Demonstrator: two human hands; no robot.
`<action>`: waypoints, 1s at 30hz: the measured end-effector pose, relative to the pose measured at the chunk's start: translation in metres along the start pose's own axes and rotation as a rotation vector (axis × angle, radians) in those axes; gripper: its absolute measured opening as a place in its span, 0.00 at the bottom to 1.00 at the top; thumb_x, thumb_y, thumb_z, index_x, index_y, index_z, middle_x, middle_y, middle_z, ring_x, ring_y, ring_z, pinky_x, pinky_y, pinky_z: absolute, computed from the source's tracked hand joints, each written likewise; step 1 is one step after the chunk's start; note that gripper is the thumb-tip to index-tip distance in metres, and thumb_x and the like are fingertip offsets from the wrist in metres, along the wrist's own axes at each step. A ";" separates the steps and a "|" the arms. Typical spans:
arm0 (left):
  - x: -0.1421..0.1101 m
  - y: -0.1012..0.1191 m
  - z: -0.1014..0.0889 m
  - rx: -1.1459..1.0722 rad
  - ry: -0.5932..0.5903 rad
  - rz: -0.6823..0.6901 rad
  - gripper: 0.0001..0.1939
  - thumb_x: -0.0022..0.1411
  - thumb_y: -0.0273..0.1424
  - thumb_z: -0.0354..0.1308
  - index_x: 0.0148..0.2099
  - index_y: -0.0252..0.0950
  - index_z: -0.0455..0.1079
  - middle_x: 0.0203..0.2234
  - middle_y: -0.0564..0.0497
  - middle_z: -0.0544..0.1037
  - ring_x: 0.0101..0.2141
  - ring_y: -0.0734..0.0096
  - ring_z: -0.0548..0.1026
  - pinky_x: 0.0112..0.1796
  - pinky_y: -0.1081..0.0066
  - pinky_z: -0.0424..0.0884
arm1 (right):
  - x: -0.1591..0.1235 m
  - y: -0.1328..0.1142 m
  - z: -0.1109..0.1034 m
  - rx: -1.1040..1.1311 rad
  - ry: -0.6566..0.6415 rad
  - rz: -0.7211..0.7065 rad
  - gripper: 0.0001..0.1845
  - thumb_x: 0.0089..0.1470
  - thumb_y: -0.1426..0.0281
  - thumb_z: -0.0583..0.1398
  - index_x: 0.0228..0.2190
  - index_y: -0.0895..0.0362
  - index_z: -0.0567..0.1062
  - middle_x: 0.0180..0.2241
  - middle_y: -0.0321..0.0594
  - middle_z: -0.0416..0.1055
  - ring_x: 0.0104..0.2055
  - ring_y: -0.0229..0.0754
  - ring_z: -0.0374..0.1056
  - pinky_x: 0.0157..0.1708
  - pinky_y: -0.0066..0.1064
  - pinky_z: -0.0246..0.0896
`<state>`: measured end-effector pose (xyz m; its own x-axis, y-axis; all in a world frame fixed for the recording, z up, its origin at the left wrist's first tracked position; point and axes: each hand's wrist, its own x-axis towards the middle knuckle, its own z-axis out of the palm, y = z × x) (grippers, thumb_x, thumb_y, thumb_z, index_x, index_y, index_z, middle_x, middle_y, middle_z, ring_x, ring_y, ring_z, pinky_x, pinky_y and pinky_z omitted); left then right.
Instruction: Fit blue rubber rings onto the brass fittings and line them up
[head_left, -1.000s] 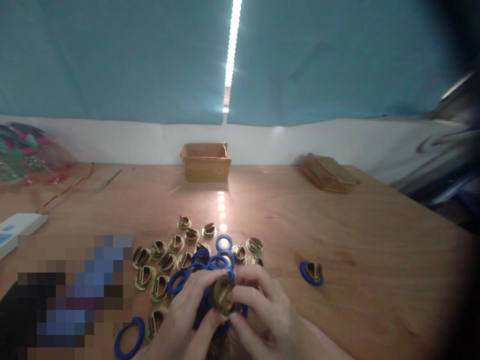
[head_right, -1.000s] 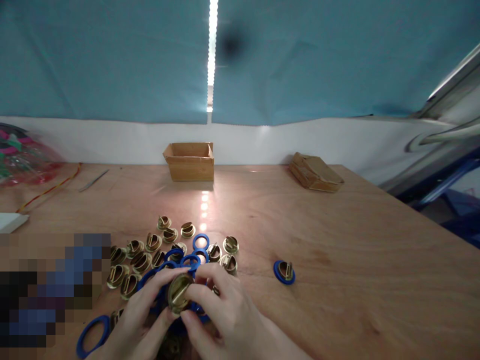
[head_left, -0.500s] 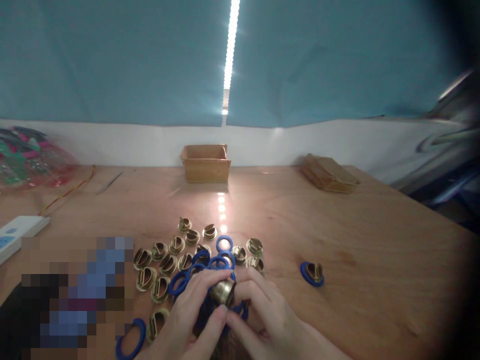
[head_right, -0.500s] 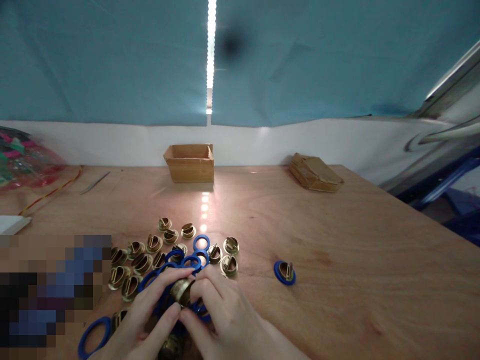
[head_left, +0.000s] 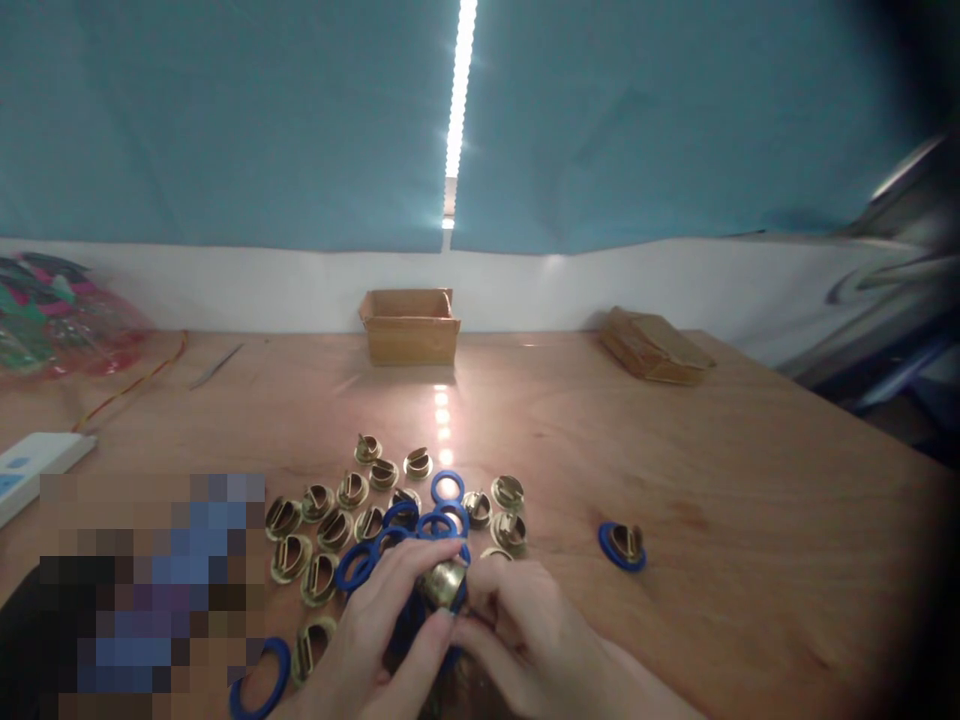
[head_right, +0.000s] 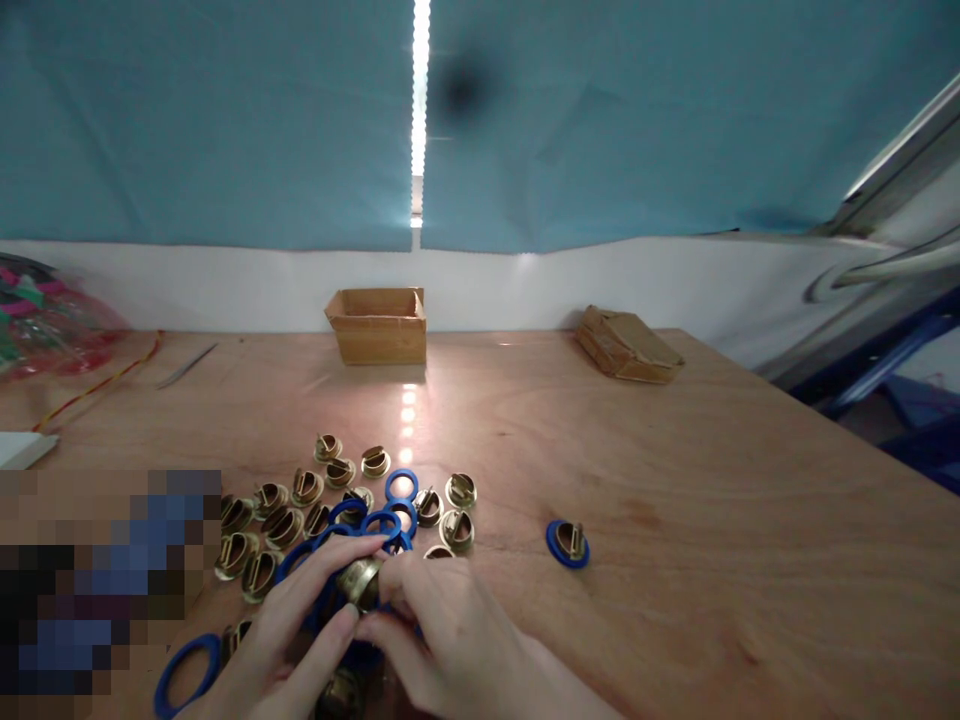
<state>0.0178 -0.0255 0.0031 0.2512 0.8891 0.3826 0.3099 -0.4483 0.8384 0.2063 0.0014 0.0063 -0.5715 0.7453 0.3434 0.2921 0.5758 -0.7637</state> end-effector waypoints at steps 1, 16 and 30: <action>-0.001 -0.001 0.000 0.002 0.003 -0.002 0.24 0.65 0.24 0.53 0.61 0.47 0.62 0.54 0.49 0.75 0.53 0.62 0.74 0.55 0.66 0.70 | 0.000 0.000 0.000 0.007 -0.007 0.007 0.07 0.57 0.76 0.58 0.30 0.55 0.65 0.23 0.31 0.65 0.22 0.34 0.58 0.23 0.25 0.52; 0.005 -0.006 -0.001 -0.011 -0.038 0.082 0.24 0.64 0.24 0.53 0.61 0.46 0.60 0.52 0.49 0.75 0.52 0.65 0.74 0.53 0.70 0.70 | 0.011 -0.008 -0.009 -0.052 -0.005 -0.157 0.08 0.57 0.79 0.54 0.27 0.56 0.64 0.30 0.39 0.66 0.31 0.37 0.63 0.30 0.26 0.59; 0.009 -0.001 -0.003 -0.058 -0.136 0.009 0.18 0.64 0.22 0.53 0.55 0.41 0.64 0.48 0.45 0.75 0.49 0.62 0.75 0.51 0.66 0.72 | 0.006 -0.005 0.000 -0.156 -0.011 -0.091 0.10 0.51 0.77 0.53 0.22 0.55 0.58 0.27 0.38 0.63 0.28 0.37 0.61 0.26 0.27 0.57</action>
<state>0.0173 -0.0165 0.0067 0.3770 0.8625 0.3376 0.2543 -0.4469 0.8577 0.2017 0.0032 0.0120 -0.6089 0.6845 0.4009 0.3538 0.6867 -0.6351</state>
